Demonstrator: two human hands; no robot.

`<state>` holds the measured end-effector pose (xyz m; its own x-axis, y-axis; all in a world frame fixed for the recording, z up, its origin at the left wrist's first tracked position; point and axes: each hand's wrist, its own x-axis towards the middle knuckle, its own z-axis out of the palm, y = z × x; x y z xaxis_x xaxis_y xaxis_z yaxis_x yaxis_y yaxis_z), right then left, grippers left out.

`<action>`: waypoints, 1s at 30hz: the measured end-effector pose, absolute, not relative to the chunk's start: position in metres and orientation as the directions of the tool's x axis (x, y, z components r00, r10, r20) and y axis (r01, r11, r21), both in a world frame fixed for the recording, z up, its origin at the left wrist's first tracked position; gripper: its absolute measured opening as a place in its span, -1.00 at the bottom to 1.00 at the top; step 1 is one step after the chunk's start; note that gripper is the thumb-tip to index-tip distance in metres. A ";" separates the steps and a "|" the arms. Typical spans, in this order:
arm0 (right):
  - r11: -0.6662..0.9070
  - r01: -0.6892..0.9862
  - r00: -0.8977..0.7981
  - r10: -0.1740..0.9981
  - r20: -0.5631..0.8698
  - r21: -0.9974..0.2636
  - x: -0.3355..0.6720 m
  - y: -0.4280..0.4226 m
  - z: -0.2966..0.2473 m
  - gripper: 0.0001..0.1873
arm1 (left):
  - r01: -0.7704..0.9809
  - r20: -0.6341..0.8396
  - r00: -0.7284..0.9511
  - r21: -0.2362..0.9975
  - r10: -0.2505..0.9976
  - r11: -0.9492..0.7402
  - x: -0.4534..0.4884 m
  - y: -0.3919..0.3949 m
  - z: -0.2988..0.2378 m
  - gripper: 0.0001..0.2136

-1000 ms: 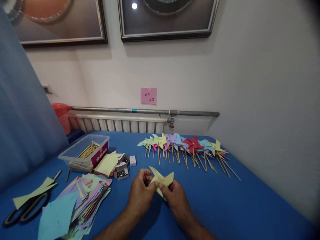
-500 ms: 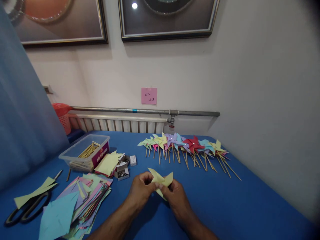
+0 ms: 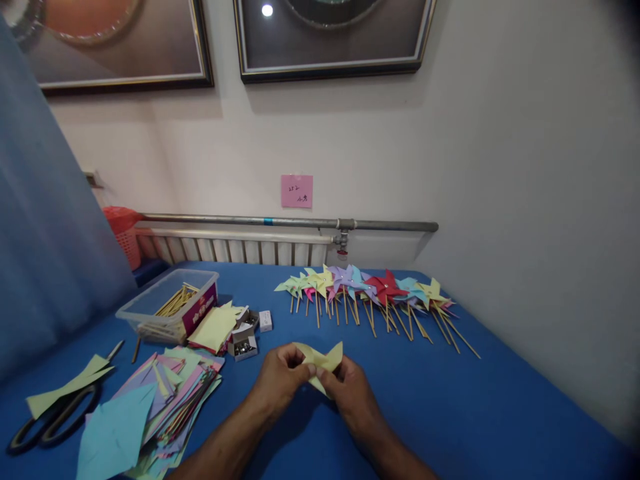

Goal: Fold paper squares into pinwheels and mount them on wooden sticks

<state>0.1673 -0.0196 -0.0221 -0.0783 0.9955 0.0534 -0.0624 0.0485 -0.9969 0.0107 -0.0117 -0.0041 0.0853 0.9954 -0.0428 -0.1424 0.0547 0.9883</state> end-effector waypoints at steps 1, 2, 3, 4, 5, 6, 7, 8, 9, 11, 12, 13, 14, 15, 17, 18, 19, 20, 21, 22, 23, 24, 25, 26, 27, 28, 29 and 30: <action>0.050 -0.065 -0.080 0.995 0.055 -0.997 0.167 -0.020 -0.023 -0.50 | -0.145 -0.044 0.086 0.988 0.995 0.056 0.011 -0.012 -0.003 -0.76; 0.053 -0.069 -0.077 0.995 0.058 -0.996 0.167 -0.019 -0.023 -0.50 | -0.148 -0.046 0.087 0.987 0.995 0.058 0.011 -0.012 -0.002 -0.75; 0.055 -0.073 -0.071 0.996 0.061 -0.996 0.167 -0.020 -0.024 -0.51 | -0.148 -0.050 0.088 0.987 0.995 0.063 0.011 -0.013 -0.001 -0.74; 0.057 -0.077 -0.064 0.996 0.062 -0.995 0.167 -0.020 -0.024 -0.52 | -0.147 -0.055 0.091 0.987 0.994 0.068 0.011 -0.013 0.000 -0.73; 0.056 -0.080 -0.057 0.996 0.061 -0.995 0.166 -0.020 -0.024 -0.53 | -0.145 -0.060 0.095 0.987 0.994 0.073 0.010 -0.013 0.001 -0.72; 0.056 -0.081 -0.053 0.997 0.060 -0.995 0.166 -0.020 -0.024 -0.54 | -0.140 -0.065 0.100 0.987 0.993 0.079 0.010 -0.013 0.002 -0.71; 0.056 -0.081 -0.051 0.997 0.060 -0.995 0.166 -0.021 -0.023 -0.55 | -0.133 -0.068 0.101 0.988 0.993 0.082 0.010 -0.014 0.003 -0.69; 0.056 -0.081 -0.052 0.997 0.060 -0.995 0.166 -0.021 -0.023 -0.57 | -0.125 -0.070 0.101 0.989 0.992 0.083 0.010 -0.014 0.003 -0.68; 0.057 -0.081 -0.055 0.997 0.061 -0.995 0.166 -0.021 -0.022 -0.57 | -0.118 -0.071 0.100 0.990 0.992 0.082 0.010 -0.014 0.003 -0.66; 0.061 -0.085 -0.058 0.996 0.066 -0.995 0.166 -0.022 -0.021 -0.58 | -0.113 -0.071 0.096 0.990 0.993 0.082 0.010 -0.015 0.003 -0.65; 0.065 -0.087 -0.057 0.996 0.070 -0.994 0.165 -0.022 -0.020 -0.58 | -0.113 -0.072 0.096 0.990 0.993 0.083 0.010 -0.015 0.004 -0.64; 0.068 -0.089 -0.054 0.996 0.073 -0.994 0.165 -0.022 -0.020 -0.58 | -0.114 -0.074 0.099 0.990 0.992 0.085 0.010 -0.015 0.005 -0.64; 0.071 -0.091 -0.050 0.996 0.076 -0.993 0.166 -0.023 -0.020 -0.58 | -0.114 -0.077 0.104 0.990 0.992 0.089 0.010 -0.016 0.006 -0.64; 0.073 -0.094 -0.048 0.996 0.078 -0.993 0.166 -0.023 -0.019 -0.58 | -0.114 -0.079 0.108 0.989 0.991 0.091 0.010 -0.016 0.007 -0.63; 0.073 -0.103 -0.048 0.996 0.078 -0.992 0.166 -0.024 -0.019 -0.59 | -0.112 -0.084 0.113 0.989 0.990 0.097 0.010 -0.017 0.009 -0.64; 0.071 -0.108 -0.052 0.996 0.077 -0.992 0.166 -0.024 -0.018 -0.60 | -0.112 -0.085 0.112 0.989 0.990 0.098 0.010 -0.017 0.010 -0.64; 0.068 -0.114 -0.056 0.996 0.075 -0.991 0.166 -0.024 -0.018 -0.60 | -0.112 -0.086 0.110 0.989 0.990 0.099 0.010 -0.018 0.011 -0.65; 0.066 -0.121 -0.059 0.996 0.074 -0.990 0.165 -0.024 -0.018 -0.60 | -0.111 -0.086 0.106 0.989 0.991 0.097 0.010 -0.018 0.011 -0.65; 0.066 -0.128 -0.061 0.995 0.074 -0.990 0.165 -0.025 -0.018 -0.61 | -0.108 -0.085 0.104 0.989 0.991 0.096 0.010 -0.018 0.012 -0.66; 0.066 -0.134 -0.063 0.995 0.075 -0.989 0.165 -0.024 -0.018 -0.61 | -0.107 -0.084 0.105 0.990 0.991 0.095 0.011 -0.018 0.012 -0.67; 0.068 -0.138 -0.063 0.995 0.077 -0.988 0.165 -0.024 -0.018 -0.61 | -0.106 -0.082 0.105 0.990 0.991 0.093 0.011 -0.018 0.012 -0.68; 0.068 -0.140 -0.062 0.995 0.078 -0.988 0.165 -0.024 -0.018 -0.61 | -0.105 -0.081 0.106 0.990 0.991 0.092 0.011 -0.018 0.011 -0.68; 0.069 -0.140 -0.059 0.995 0.077 -0.988 0.165 -0.024 -0.018 -0.61 | -0.103 -0.082 0.107 0.990 0.991 0.093 0.011 -0.018 0.011 -0.68; 0.067 -0.139 -0.057 0.995 0.076 -0.988 0.165 -0.024 -0.019 -0.61 | -0.101 -0.083 0.108 0.990 0.991 0.094 0.011 -0.018 0.011 -0.68; 0.065 -0.137 -0.057 0.996 0.074 -0.988 0.165 -0.024 -0.019 -0.60 | -0.101 -0.084 0.108 0.990 0.991 0.095 0.011 -0.017 0.011 -0.68; 0.064 -0.135 -0.058 0.996 0.072 -0.989 0.165 -0.024 -0.019 -0.59 | -0.101 -0.083 0.109 0.990 0.991 0.094 0.011 -0.017 0.010 -0.67; 0.063 -0.133 -0.060 0.996 0.072 -0.989 0.165 -0.024 -0.020 -0.58 | -0.100 -0.083 0.109 0.991 0.991 0.094 0.010 -0.017 0.010 -0.67; 0.065 -0.128 -0.061 0.995 0.073 -0.990 0.165 -0.024 -0.020 -0.57 | -0.099 -0.082 0.109 0.991 0.991 0.093 0.010 -0.017 0.010 -0.67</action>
<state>0.1651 -0.0240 -0.0200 -0.0613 0.9954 0.0734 -0.1285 0.0650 -0.9896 0.0103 -0.0171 0.0102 0.1086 0.9907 -0.0817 -0.0994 0.0926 0.9907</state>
